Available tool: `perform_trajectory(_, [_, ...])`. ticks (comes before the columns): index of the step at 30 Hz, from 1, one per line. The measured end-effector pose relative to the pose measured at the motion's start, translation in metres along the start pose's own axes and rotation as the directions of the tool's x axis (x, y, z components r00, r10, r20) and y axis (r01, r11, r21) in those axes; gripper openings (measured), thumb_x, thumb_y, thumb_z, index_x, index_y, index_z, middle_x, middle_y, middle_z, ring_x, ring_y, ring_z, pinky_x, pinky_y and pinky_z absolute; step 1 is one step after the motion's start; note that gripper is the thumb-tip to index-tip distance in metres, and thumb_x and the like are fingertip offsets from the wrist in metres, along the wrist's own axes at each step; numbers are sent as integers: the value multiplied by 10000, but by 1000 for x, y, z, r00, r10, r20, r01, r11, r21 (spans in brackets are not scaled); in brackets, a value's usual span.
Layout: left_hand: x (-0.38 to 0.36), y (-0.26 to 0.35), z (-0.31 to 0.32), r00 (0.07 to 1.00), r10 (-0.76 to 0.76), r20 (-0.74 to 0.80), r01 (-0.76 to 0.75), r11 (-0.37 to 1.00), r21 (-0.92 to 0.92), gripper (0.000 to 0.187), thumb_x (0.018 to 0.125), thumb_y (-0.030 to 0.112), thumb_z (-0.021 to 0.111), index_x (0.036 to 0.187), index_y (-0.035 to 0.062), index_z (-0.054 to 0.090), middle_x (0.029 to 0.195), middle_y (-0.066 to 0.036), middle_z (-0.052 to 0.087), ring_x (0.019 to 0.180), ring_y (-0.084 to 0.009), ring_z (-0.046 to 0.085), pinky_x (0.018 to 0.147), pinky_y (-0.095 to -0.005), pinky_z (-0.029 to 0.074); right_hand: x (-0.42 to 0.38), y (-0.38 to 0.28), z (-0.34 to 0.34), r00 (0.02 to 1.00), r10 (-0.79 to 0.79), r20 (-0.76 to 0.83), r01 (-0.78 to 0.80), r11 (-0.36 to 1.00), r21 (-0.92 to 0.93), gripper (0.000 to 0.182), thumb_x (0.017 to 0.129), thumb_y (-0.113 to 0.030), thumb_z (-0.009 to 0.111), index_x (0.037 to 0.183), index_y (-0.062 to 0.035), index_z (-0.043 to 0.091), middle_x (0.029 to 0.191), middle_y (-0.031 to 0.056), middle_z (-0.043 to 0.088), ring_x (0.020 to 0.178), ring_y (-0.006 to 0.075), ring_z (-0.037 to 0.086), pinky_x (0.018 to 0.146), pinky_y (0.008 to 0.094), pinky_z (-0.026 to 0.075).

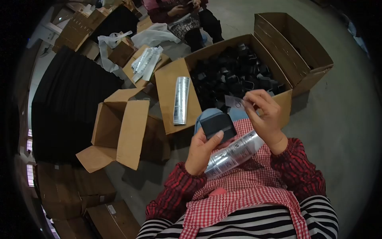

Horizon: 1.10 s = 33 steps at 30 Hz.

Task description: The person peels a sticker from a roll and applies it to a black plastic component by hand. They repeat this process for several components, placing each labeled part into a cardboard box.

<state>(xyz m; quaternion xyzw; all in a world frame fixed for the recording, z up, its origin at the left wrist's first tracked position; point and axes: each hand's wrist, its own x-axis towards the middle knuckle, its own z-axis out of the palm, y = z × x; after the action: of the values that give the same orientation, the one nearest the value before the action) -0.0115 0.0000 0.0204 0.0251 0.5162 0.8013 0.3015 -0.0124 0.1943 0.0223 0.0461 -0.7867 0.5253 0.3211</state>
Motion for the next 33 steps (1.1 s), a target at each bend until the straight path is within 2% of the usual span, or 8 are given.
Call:
perform_trajectory(1, [0,1,1,1000,-15,-17,15,1000,-2,301,912,95,558,1193,12,487,1104,-89,592,948,-158,618,812,-287,542,-2,-1,-2,999,-53,4,53,998,40,181,786,44,634,965,17,628,886,63,599,712,100,571,629,214,475])
perform_trajectory(2, [-1,3,1,1000,7,-16,-6,998,66,277,905,91,569,1162,4,512,1063,-89,616,903,-157,634,792,-283,549,-2,-5,-5,998,27,63,-35,991,131,170,797,27,640,966,16,630,886,56,604,724,95,574,643,214,481])
perform_trajectory(3, [-1,0,-3,999,-26,25,27,1000,-2,280,897,86,580,1152,-8,511,1040,-103,628,867,-159,647,771,-279,556,-2,-11,-7,987,106,120,-130,968,214,161,808,11,646,968,16,631,886,49,609,735,90,577,656,213,486])
perform_trajectory(5, [-6,8,0,998,-44,40,43,999,18,290,878,80,612,1138,-20,532,1039,-82,623,913,-133,620,784,-248,539,-5,-20,-6,917,269,295,-380,815,437,143,825,-17,649,966,11,639,883,31,621,772,82,589,687,207,496])
perform_trajectory(9, [-12,6,-2,996,-76,52,75,997,26,303,865,64,625,1141,-29,542,1066,-97,618,949,-154,618,802,-274,552,-15,-12,0,836,361,413,-529,729,433,177,820,-57,675,982,3,640,871,32,640,804,87,610,728,213,511])
perform_trajectory(13, [-14,5,-3,994,-89,67,88,996,21,300,864,55,622,1141,-27,544,1066,-95,617,947,-153,618,808,-274,551,-21,-12,3,825,366,431,-548,707,448,185,818,-73,684,981,1,638,858,30,642,798,85,613,737,217,513])
perform_trajectory(21, [-13,1,-4,994,-88,57,87,996,17,322,849,15,624,1153,-37,530,1069,-110,612,945,-164,621,829,-296,552,-25,-15,3,821,360,444,-544,731,412,104,829,-2,647,924,18,611,892,45,611,831,95,588,776,226,493])
perform_trajectory(33, [-13,1,-2,994,-104,36,102,994,40,312,847,7,625,1137,-47,527,1058,-118,612,913,-167,631,810,-289,559,-29,-13,6,834,331,441,-534,686,494,96,832,26,630,845,1,539,864,53,603,793,75,567,730,208,483])
